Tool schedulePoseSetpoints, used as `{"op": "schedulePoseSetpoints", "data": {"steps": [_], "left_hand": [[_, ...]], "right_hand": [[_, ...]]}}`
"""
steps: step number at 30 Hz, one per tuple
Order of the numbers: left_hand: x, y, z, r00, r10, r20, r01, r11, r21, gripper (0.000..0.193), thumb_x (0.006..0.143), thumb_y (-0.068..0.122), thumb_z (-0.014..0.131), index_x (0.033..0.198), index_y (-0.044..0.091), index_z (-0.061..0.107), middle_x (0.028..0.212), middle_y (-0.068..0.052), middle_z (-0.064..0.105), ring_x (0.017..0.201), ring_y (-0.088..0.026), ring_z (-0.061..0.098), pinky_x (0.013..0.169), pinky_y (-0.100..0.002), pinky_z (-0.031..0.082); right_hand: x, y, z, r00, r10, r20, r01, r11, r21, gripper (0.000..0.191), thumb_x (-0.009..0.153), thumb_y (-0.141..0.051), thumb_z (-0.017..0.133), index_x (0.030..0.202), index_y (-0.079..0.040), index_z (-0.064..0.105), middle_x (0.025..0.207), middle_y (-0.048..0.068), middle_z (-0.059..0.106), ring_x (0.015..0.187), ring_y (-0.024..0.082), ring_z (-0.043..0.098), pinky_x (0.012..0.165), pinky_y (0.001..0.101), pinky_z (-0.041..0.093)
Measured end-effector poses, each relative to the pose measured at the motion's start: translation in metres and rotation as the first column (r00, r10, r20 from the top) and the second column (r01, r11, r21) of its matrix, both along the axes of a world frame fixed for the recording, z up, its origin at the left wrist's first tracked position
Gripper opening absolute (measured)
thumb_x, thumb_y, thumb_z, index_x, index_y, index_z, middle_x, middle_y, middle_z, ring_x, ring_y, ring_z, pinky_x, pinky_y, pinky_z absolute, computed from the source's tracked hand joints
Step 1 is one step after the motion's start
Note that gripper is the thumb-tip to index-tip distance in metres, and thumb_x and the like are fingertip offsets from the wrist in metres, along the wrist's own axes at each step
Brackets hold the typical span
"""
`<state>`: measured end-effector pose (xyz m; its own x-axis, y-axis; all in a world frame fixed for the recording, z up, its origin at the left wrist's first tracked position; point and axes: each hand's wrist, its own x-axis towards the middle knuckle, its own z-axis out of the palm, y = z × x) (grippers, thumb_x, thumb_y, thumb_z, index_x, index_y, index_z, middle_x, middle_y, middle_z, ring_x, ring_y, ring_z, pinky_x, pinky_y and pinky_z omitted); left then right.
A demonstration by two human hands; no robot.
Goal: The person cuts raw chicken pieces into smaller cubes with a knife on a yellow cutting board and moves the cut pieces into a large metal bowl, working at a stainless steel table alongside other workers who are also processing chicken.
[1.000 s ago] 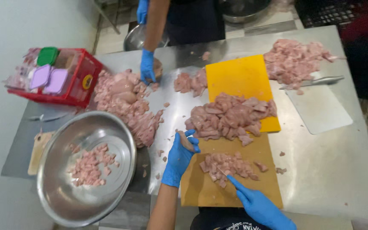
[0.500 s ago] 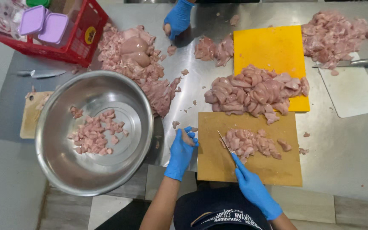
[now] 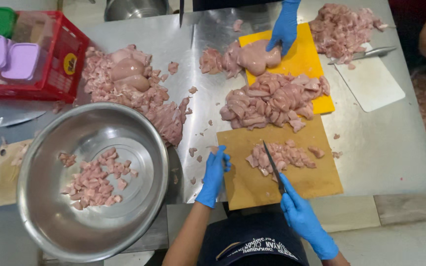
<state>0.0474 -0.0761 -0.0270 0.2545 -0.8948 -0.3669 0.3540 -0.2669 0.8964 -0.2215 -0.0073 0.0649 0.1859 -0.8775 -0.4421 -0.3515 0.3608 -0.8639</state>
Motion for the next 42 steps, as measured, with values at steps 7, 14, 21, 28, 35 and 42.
{"op": "schedulePoseSetpoints", "data": {"steps": [7,14,21,28,35,42], "left_hand": [[-0.036,0.015,0.028,0.167,-0.280,0.945,0.429,0.884,0.186,0.043,0.100,0.036,0.061,0.136,0.013,0.058,0.097,-0.020,0.066,0.084,-0.038,0.065,0.071,-0.050,0.051],[-0.020,0.047,0.046,0.091,-0.382,0.920,0.405,0.858,0.316,0.072,0.080,0.039,0.076,0.139,0.003,0.052,0.113,-0.018,0.059,0.099,-0.036,0.059,0.079,-0.051,0.048],[-0.015,0.052,-0.002,0.310,0.012,0.951,0.392,0.909,-0.140,0.036,0.089,0.027,0.073,0.120,0.008,0.063,0.113,-0.012,0.065,0.102,-0.035,0.059,0.086,-0.047,0.046],[-0.021,0.053,-0.012,0.343,0.044,0.938,0.381,0.907,-0.182,0.017,0.087,0.022,0.074,0.102,0.016,0.069,0.101,-0.005,0.067,0.097,-0.030,0.060,0.083,-0.045,0.045],[-0.023,0.050,-0.025,0.332,0.104,0.938,0.412,0.878,-0.243,0.017,0.085,0.020,0.076,0.101,0.017,0.070,0.101,-0.003,0.068,0.094,-0.028,0.062,0.083,-0.043,0.046],[-0.025,0.050,-0.039,0.459,0.155,0.875,0.411,0.836,-0.364,0.022,0.086,0.010,0.077,0.106,0.009,0.069,0.105,-0.007,0.067,0.097,-0.030,0.063,0.087,-0.042,0.048]], "right_hand": [[-0.008,0.024,-0.021,0.999,-0.054,0.000,0.054,0.995,0.086,0.058,0.103,-0.023,0.045,0.159,-0.029,0.035,0.061,-0.003,0.043,0.051,0.009,0.038,0.047,0.0284,0.038],[0.008,0.032,-0.020,0.916,0.157,-0.368,-0.116,0.984,0.131,0.059,0.101,-0.027,0.050,0.159,-0.036,0.037,0.060,0.020,0.054,0.054,0.025,0.052,0.060,0.0424,0.048],[0.033,0.035,-0.021,0.967,0.185,-0.173,-0.217,0.958,-0.189,0.056,0.101,-0.021,0.050,0.155,-0.027,0.040,0.106,0.031,0.070,0.095,0.042,0.071,0.083,0.0440,0.053],[0.051,0.037,-0.026,0.942,0.177,-0.286,-0.201,0.978,-0.059,0.057,0.099,-0.022,0.051,0.154,-0.032,0.041,0.103,0.031,0.069,0.098,0.046,0.070,0.082,0.0457,0.056],[0.060,0.041,-0.018,0.900,0.185,-0.395,-0.185,0.982,0.039,0.058,0.100,-0.024,0.050,0.156,-0.035,0.038,0.093,0.033,0.067,0.089,0.049,0.067,0.076,0.0518,0.053],[0.068,0.033,-0.027,0.850,0.220,-0.478,-0.253,0.967,-0.004,0.061,0.099,-0.021,0.050,0.156,-0.032,0.035,0.092,0.032,0.067,0.085,0.050,0.066,0.073,0.0575,0.050]]}}
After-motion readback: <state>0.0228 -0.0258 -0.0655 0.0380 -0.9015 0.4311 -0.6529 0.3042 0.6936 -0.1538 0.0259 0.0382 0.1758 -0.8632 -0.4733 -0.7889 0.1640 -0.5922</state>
